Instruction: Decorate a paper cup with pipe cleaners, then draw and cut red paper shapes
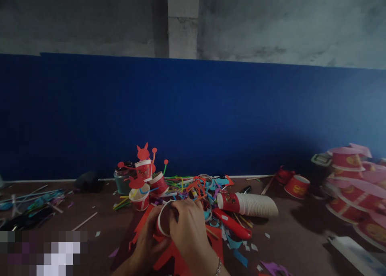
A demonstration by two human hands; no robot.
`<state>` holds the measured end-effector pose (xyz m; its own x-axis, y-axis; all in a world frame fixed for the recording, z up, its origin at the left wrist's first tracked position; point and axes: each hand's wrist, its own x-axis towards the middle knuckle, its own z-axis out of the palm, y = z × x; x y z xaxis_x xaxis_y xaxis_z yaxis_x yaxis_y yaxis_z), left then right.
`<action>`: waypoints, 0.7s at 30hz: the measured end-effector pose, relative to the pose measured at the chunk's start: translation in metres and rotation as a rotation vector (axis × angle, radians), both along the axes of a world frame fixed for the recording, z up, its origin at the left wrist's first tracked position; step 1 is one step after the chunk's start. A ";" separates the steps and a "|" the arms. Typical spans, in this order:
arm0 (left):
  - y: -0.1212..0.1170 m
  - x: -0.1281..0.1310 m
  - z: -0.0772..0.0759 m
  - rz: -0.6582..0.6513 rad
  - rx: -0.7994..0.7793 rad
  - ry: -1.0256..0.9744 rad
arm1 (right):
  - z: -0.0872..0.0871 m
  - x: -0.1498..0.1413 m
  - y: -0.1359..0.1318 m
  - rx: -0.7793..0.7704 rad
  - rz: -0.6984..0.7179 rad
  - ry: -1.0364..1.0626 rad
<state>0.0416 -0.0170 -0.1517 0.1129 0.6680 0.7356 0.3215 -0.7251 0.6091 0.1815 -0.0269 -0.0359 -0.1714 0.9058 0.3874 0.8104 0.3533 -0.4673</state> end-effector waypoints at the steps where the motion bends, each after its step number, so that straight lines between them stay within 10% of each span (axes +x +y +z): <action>1: -0.001 0.000 0.000 0.012 -0.001 0.000 | 0.000 0.000 0.000 -0.005 -0.021 0.006; 21: 0.000 -0.002 0.005 -0.065 0.091 0.072 | -0.005 -0.002 -0.002 0.124 -0.111 -0.014</action>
<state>0.0398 -0.0169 -0.1465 0.2087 0.5884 0.7812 0.3129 -0.7970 0.5167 0.1792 -0.0291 -0.0409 -0.0793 0.8649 0.4956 0.8540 0.3154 -0.4138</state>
